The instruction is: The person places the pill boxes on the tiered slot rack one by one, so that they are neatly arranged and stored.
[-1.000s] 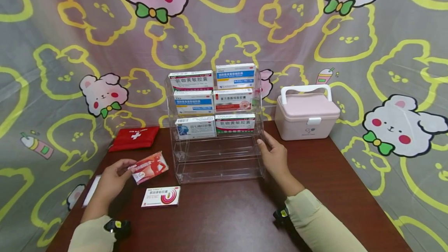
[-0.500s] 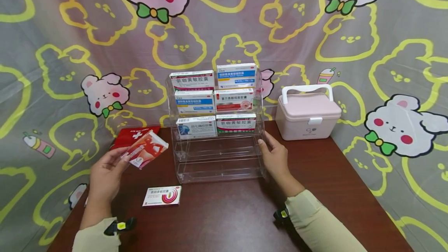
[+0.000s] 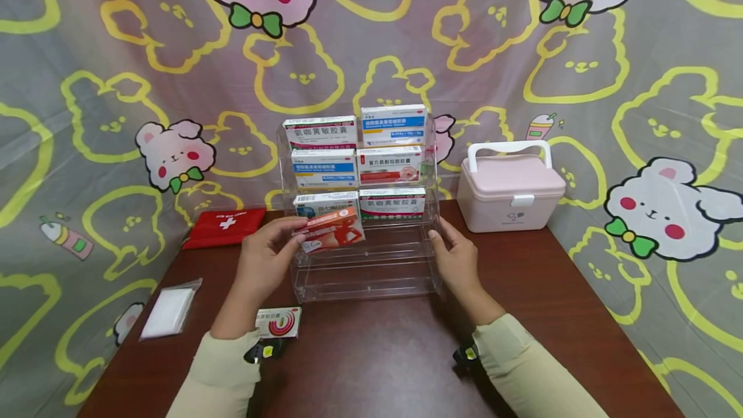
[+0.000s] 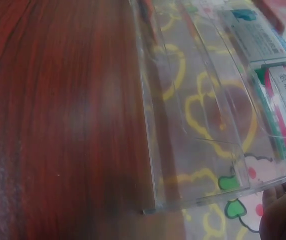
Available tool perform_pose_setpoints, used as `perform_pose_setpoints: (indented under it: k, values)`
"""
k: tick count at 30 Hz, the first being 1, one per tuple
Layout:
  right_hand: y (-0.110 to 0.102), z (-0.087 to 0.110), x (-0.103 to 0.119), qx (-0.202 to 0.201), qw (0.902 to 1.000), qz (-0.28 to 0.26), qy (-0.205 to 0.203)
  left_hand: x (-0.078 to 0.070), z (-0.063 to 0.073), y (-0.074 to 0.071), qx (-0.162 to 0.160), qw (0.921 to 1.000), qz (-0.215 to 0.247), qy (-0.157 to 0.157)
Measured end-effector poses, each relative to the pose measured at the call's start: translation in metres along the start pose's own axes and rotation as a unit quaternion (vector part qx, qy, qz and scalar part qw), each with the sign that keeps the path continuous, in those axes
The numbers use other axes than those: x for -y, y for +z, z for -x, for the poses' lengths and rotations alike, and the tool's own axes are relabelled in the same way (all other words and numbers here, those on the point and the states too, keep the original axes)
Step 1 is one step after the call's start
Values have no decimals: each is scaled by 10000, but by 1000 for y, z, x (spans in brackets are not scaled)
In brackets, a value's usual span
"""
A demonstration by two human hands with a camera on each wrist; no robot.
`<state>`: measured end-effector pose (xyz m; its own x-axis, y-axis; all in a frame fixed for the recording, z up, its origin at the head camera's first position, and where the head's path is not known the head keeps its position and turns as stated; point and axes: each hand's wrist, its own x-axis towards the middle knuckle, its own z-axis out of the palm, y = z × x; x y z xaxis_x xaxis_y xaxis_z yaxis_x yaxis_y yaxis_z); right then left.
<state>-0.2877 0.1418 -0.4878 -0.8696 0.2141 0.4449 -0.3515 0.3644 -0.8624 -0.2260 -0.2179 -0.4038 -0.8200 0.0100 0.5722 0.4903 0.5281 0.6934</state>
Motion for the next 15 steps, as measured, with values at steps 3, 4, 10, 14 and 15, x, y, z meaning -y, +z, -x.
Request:
perform_pose_setpoints:
  k: [3, 4, 10, 14, 15]
  values:
    - [-1, 0, 0, -13, 10000, -7, 30, -4, -10, 23, 167, 9979, -330, 523]
    - [-1, 0, 0, -19, 10000, -17, 44, -5, -13, 31, 258, 9969, -378, 644]
    - [1, 2, 1, 2, 9998, 2, 199, -10, -25, 70, 800, 9912, -627, 853]
    - [1, 3, 2, 21, 9998, 41, 206, -11, -27, 89, 947, 9874, -789, 997]
    - [1, 2, 2, 25, 9998, 40, 192, -11, -27, 93, 949, 9868, -803, 1038]
